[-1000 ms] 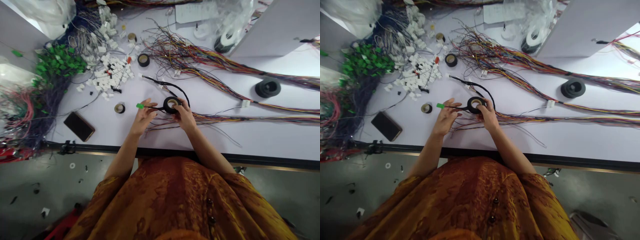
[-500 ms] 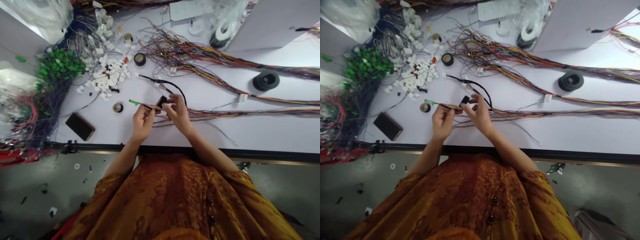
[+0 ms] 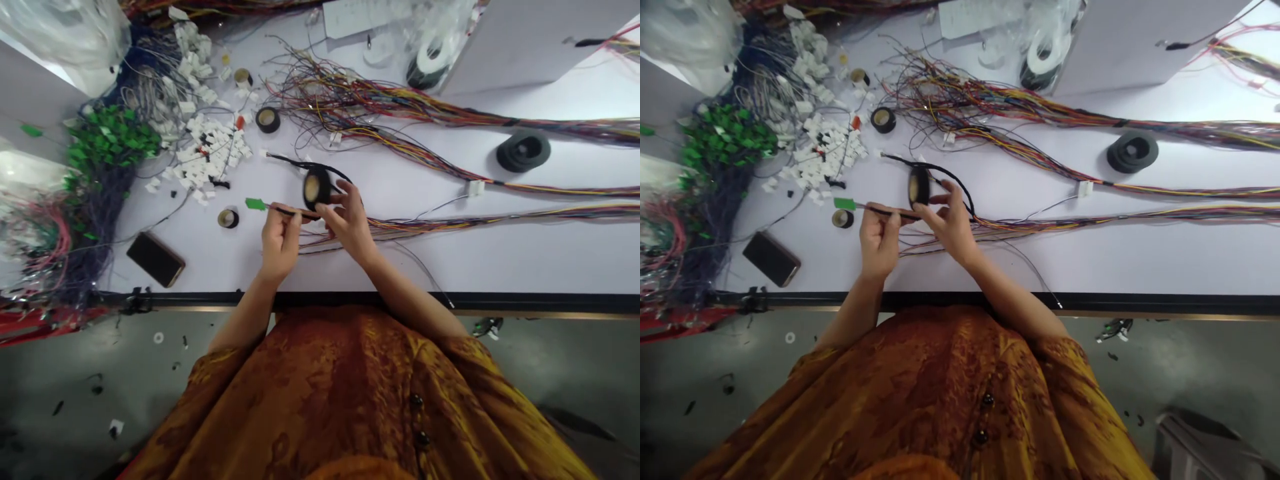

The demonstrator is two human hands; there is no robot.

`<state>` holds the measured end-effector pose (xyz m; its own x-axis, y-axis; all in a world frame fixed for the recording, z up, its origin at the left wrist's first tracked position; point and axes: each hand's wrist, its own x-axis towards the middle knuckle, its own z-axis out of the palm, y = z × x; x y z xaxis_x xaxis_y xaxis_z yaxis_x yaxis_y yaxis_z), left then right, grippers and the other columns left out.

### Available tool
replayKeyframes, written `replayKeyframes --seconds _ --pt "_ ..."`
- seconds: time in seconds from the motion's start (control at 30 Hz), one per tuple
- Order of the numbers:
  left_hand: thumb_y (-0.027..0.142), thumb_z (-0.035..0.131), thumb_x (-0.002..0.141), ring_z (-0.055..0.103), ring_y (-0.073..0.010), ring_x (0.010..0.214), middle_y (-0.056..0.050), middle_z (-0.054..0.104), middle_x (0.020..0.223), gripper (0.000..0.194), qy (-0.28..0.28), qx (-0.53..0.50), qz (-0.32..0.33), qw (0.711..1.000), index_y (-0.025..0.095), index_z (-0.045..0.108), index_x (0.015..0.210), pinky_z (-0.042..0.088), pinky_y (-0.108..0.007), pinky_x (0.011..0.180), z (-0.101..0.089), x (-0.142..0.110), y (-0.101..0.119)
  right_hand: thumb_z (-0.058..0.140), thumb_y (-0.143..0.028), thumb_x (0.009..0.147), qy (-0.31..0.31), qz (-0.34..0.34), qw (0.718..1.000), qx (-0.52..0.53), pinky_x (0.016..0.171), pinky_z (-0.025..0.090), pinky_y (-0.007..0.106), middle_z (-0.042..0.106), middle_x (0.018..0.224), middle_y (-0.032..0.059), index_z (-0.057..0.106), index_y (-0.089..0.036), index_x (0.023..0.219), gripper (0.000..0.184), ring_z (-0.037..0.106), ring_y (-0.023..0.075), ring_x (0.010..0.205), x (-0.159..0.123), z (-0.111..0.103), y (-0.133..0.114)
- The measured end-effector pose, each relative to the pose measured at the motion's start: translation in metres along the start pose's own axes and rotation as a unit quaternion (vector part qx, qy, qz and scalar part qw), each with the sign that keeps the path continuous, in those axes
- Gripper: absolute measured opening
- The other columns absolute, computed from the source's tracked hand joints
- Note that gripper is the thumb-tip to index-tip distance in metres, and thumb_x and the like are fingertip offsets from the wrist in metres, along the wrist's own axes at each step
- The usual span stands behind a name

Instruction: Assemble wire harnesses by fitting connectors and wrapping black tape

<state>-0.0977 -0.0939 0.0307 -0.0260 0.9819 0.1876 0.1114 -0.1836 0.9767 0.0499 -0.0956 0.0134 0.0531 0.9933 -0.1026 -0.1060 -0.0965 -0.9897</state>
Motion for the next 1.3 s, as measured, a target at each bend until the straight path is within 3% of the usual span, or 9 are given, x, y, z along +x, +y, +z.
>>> replayKeyframes --seconds 0.1,0.2,0.4,0.6,0.7,0.87,0.97,1.13,1.3 --pt "0.046 0.064 0.09 0.072 -0.0161 0.094 -0.005 0.073 0.098 0.025 0.019 -0.033 -0.015 0.999 0.021 0.058 0.094 0.059 -0.032 0.086 -0.005 -0.005 -0.005 0.063 -0.04 0.081 0.013 0.135 0.982 0.132 0.036 0.026 0.019 0.046 0.063 -0.0073 0.048 -0.023 0.111 0.037 0.036 0.0065 0.043 0.03 -0.004 0.0" --pt "0.046 0.066 0.088 0.072 -0.0151 0.092 -0.004 0.073 0.099 0.026 0.033 -0.115 -0.077 0.99 0.022 0.056 0.092 0.06 -0.029 0.081 -0.013 -0.003 -0.021 0.062 -0.036 0.077 0.029 0.175 0.966 0.187 0.036 0.022 0.018 0.044 0.059 -0.0094 0.05 -0.024 0.107 0.034 0.035 0.0061 0.041 0.032 -0.023 0.007" --pt "0.044 0.078 0.078 0.068 -0.0136 0.088 -0.008 0.068 0.116 0.04 -0.149 -0.046 -0.062 0.986 0.025 0.067 0.111 0.058 -0.025 0.072 -0.007 0.01 -0.035 0.057 -0.032 0.077 -0.012 0.131 0.978 0.162 0.038 0.028 0.02 0.06 0.087 -0.0034 0.051 -0.026 0.113 0.037 0.041 0.0051 0.044 0.015 -0.038 0.014" --pt "0.051 0.063 0.089 0.052 -0.0044 0.044 -0.002 0.07 0.081 0.032 0.036 -0.041 -0.09 0.994 0.02 0.068 0.094 0.037 -0.018 0.038 0.016 0.013 -0.02 0.058 -0.028 0.084 -0.022 -0.069 0.986 -0.147 0.057 0.048 0.027 0.063 0.099 0.0058 0.054 -0.028 0.128 0.043 0.057 0.0148 0.072 -0.028 -0.048 0.013" --pt "0.052 0.06 0.091 0.063 -0.0088 0.056 -0.003 0.072 0.087 0.031 0.018 -0.061 -0.096 0.993 0.022 0.067 0.096 0.05 -0.02 0.049 0.017 0.006 -0.005 0.061 -0.028 0.085 -0.03 -0.138 0.961 -0.24 0.066 0.052 0.03 0.062 0.11 0.009 0.061 -0.026 0.12 0.035 0.059 0.017 0.082 -0.04 -0.046 0.005" --pt "0.043 0.057 0.095 0.068 -0.02 0.096 -0.006 0.074 0.095 0.024 -0.158 0.111 0.081 0.978 0.023 0.071 0.094 0.055 -0.037 0.091 0.015 -0.011 0.015 0.065 -0.038 0.084 0.005 0.039 0.999 -0.028 0.045 0.045 0.023 0.063 0.099 0.0037 0.045 -0.025 0.127 0.049 0.049 0.0082 0.055 0.006 -0.023 -0.008" --pt "0.041 0.053 0.097 0.067 -0.0181 0.091 -0.006 0.073 0.095 0.026 -0.141 0.144 0.092 0.975 0.022 0.071 0.094 0.055 -0.033 0.087 0.013 -0.011 0.015 0.062 -0.039 0.087 -0.072 0.151 0.986 -0.004 0.034 0.034 0.02 0.061 0.078 -0.0011 0.048 -0.021 0.119 0.04 0.042 0.0065 0.043 0.026 -0.027 -0.008" --pt "0.046 0.054 0.096 0.06 -0.0079 0.053 -0.003 0.073 0.089 0.028 -0.073 0.032 -0.049 0.996 0.021 0.064 0.095 0.048 -0.02 0.05 0.012 0.002 0.016 0.075 -0.037 0.078 -0.094 0.067 0.99 -0.082 0.039 0.034 0.017 0.06 0.074 -0.0029 0.057 -0.019 0.105 0.037 0.047 0.0054 0.05 0.015 -0.056 -0.01" --pt "0.042 0.058 0.094 0.071 -0.0161 0.082 -0.004 0.074 0.092 0.024 -0.134 0.084 -0.008 0.987 0.021 0.069 0.092 0.059 -0.029 0.077 0.014 -0.004 0.038 0.068 -0.045 0.084 -0.143 0.117 0.981 -0.056 0.034 0.028 0.018 0.057 0.064 -0.0043 0.055 -0.018 0.114 0.042 0.039 0.0056 0.043 0.018 -0.05 -0.019"
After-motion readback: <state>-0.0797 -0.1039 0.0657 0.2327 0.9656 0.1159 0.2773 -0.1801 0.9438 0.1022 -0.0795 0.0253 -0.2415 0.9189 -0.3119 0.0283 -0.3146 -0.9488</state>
